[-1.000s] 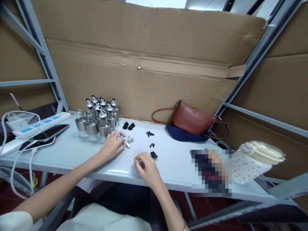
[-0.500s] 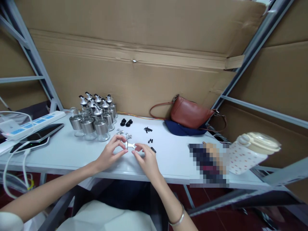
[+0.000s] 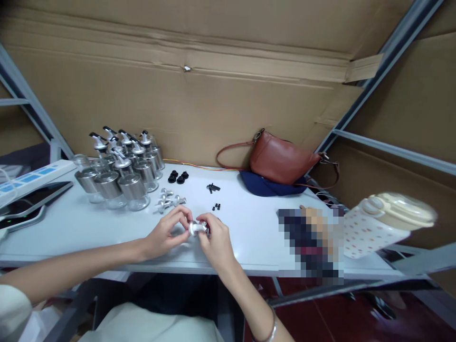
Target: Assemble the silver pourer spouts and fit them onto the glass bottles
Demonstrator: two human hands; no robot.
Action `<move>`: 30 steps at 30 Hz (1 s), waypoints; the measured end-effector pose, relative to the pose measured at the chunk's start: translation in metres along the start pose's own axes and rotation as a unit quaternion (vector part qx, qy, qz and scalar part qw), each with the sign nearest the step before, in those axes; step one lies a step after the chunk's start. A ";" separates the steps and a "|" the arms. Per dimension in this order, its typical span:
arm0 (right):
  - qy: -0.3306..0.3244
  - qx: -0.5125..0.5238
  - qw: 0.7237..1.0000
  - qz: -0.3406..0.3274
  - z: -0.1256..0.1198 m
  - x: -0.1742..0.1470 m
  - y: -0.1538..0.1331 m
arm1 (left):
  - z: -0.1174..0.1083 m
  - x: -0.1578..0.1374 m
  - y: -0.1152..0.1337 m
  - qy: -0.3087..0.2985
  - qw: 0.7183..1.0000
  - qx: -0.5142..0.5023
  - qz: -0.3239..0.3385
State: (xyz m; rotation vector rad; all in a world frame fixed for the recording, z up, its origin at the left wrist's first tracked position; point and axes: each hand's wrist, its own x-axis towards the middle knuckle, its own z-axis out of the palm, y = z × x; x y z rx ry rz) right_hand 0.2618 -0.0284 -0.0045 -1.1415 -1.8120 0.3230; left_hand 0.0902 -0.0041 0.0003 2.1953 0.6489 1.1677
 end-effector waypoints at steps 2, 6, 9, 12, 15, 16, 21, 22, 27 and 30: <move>-0.009 0.003 1.000 0.019 0.000 0.001 -0.001 | 0.004 0.011 -0.003 0.006 1.000 -0.021 -0.001; -0.033 0.012 0.999 0.039 -0.010 0.009 -0.001 | 0.010 0.029 -0.008 -0.001 0.999 -0.042 0.007; -0.064 0.018 0.997 0.043 -0.028 0.021 0.001 | 0.012 0.030 -0.012 0.008 0.999 -0.043 0.010; -0.117 0.021 0.992 0.037 -0.048 0.037 -0.001 | 0.013 0.024 -0.015 0.035 0.999 -0.042 0.005; -0.178 0.024 0.983 0.043 -0.062 0.058 -0.004 | 0.013 0.021 -0.017 0.056 0.997 -0.043 -0.010; -0.193 0.028 0.980 0.046 -0.065 0.066 -0.004 | 0.014 0.021 -0.018 0.062 0.997 -0.043 -0.016; -0.276 0.100 0.953 0.072 -0.063 0.099 0.007 | 0.016 0.023 -0.023 0.073 0.995 -0.042 -0.046; -0.290 0.118 0.946 0.079 -0.060 0.103 0.012 | 0.017 0.023 -0.024 0.073 0.995 -0.041 -0.053; -0.338 0.201 0.909 0.137 -0.048 0.110 0.032 | 0.018 0.025 -0.028 0.075 0.991 -0.045 -0.097; -0.340 0.237 0.896 0.159 -0.045 0.109 0.038 | 0.017 0.025 -0.028 0.064 0.989 -0.064 -0.119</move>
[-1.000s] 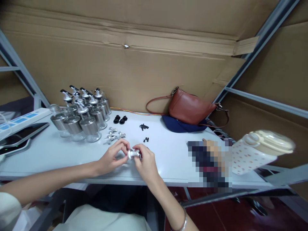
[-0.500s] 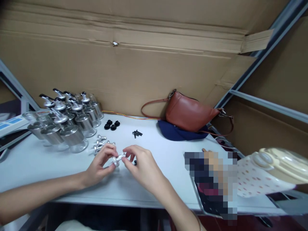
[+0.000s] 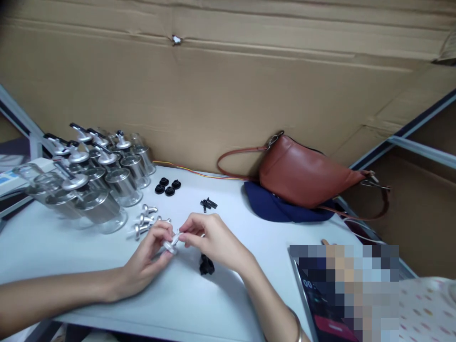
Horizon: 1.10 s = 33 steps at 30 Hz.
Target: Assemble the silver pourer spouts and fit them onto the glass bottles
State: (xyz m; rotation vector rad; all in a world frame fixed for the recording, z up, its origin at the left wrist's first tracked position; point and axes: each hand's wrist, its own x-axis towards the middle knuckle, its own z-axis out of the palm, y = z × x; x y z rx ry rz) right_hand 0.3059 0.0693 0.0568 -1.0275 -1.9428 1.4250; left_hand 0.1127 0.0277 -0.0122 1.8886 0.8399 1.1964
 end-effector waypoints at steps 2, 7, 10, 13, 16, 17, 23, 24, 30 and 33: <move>0.009 0.014 1.000 -0.001 -0.001 0.001 0.003 | -0.002 0.000 0.000 -0.021 1.000 -0.017 -0.003; 0.031 0.031 0.999 -0.010 -0.006 0.000 0.006 | -0.004 -0.001 0.000 -0.086 0.996 -0.028 -0.011; 0.031 0.012 0.999 -0.025 -0.006 -0.001 0.007 | -0.008 0.001 0.001 -0.133 0.991 -0.012 -0.024; 0.027 -0.029 0.998 -0.056 -0.002 0.000 0.006 | -0.015 0.005 0.001 -0.196 0.980 0.027 0.003; 0.035 -0.065 0.994 -0.079 -0.001 0.001 0.004 | -0.022 0.009 0.001 -0.216 0.975 0.044 0.023; 0.048 -0.074 0.993 -0.078 -0.003 0.002 0.004 | -0.024 0.010 0.001 -0.218 0.975 0.041 0.026; 0.163 -0.234 0.958 -0.015 -0.032 0.002 0.020 | -0.026 0.013 0.001 -0.240 0.970 0.019 0.010; 0.154 -0.257 0.954 0.000 -0.036 0.001 0.025 | -0.026 0.013 0.001 -0.241 0.971 0.012 0.002; 0.064 -0.226 0.968 0.093 -0.041 -0.001 0.037 | -0.021 0.018 -0.002 -0.192 0.976 -0.024 -0.102; 0.050 -0.224 0.971 0.075 -0.037 -0.001 0.036 | -0.020 0.021 -0.003 -0.193 0.972 -0.043 -0.130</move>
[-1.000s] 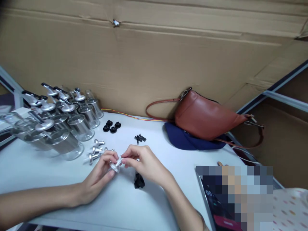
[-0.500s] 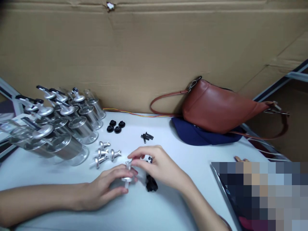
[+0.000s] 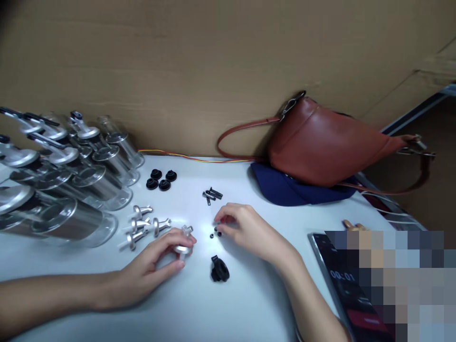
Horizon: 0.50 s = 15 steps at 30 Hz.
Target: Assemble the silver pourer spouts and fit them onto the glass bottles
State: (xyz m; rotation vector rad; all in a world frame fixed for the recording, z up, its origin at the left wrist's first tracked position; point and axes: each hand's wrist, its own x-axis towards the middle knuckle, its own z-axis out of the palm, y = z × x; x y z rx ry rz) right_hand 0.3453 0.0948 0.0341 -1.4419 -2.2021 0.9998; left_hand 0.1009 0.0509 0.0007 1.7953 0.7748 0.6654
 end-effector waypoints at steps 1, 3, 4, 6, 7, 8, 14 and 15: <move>-0.003 -0.003 1.000 -0.016 0.001 -0.001 -0.001 | 0.000 0.000 0.000 -0.002 1.000 -0.007 -0.003; -0.002 -0.013 0.999 -0.044 0.003 -0.001 -0.001 | -0.001 0.001 0.000 -0.004 1.000 -0.020 -0.008; -0.002 -0.021 0.998 -0.054 0.005 -0.002 -0.001 | -0.001 0.001 0.000 -0.003 1.000 -0.026 -0.012; 0.001 -0.046 0.997 -0.067 0.008 -0.001 0.000 | -0.001 0.001 0.001 -0.002 0.999 -0.037 -0.020; 0.001 -0.061 0.996 -0.073 0.009 -0.001 0.001 | -0.002 0.001 0.001 -0.002 0.999 -0.041 -0.022; 0.003 -0.072 0.994 -0.078 0.010 0.000 0.002 | -0.002 0.001 0.001 -0.002 0.999 -0.045 -0.023; 0.051 0.018 0.997 -0.064 0.013 0.002 -0.005 | -0.001 0.002 -0.002 0.004 0.997 -0.074 -0.024; 0.058 0.046 0.996 -0.052 0.013 0.002 -0.008 | -0.001 0.001 -0.003 0.009 0.996 -0.083 -0.025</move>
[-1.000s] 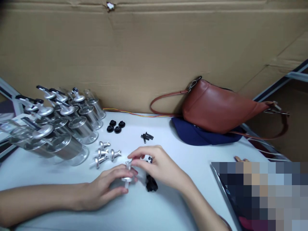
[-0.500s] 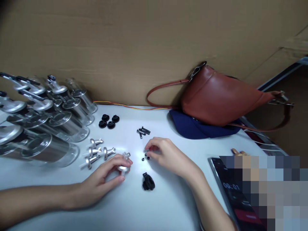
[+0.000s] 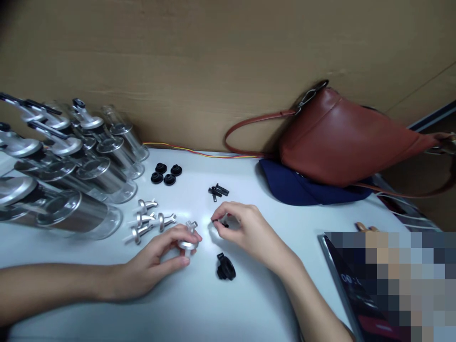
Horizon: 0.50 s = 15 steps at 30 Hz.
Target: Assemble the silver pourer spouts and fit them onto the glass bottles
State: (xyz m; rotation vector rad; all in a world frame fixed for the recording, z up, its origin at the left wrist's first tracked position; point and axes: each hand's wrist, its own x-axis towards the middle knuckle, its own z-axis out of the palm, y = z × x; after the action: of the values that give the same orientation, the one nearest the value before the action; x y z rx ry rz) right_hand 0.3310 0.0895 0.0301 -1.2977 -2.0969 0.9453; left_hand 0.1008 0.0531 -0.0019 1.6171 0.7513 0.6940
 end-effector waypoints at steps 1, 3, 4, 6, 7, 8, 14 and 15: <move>0.009 0.024 1.000 0.009 0.001 0.000 -0.003 | 0.001 0.000 -0.001 0.006 1.000 -0.014 -0.003; 0.016 0.061 0.998 0.007 0.003 0.001 -0.006 | 0.002 -0.001 -0.004 0.018 0.999 -0.049 -0.017; 0.014 0.076 0.997 0.003 0.004 0.001 -0.007 | 0.003 -0.001 -0.004 0.020 0.997 -0.063 -0.024; 0.009 0.113 0.993 0.006 0.005 0.001 -0.007 | 0.003 -0.002 -0.004 0.016 0.997 -0.075 -0.033; 0.010 0.135 0.991 0.013 0.006 0.001 -0.006 | 0.003 -0.002 -0.004 0.011 0.997 -0.070 -0.035; 0.011 0.156 0.987 0.022 0.006 0.001 -0.005 | 0.002 -0.002 -0.003 0.005 0.997 -0.061 -0.035; 0.012 0.186 0.982 0.033 0.008 0.002 -0.004 | 0.000 -0.002 -0.001 -0.011 1.000 -0.017 -0.007; 0.016 0.189 0.981 0.030 0.009 0.002 -0.004 | 0.000 -0.002 -0.001 -0.012 1.000 -0.017 -0.004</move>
State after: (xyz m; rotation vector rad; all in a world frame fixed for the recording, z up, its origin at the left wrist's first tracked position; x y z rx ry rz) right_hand 0.3217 0.0877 0.0279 -1.1711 -1.7510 1.2676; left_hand 0.0994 0.0521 -0.0024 1.5880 0.7245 0.6762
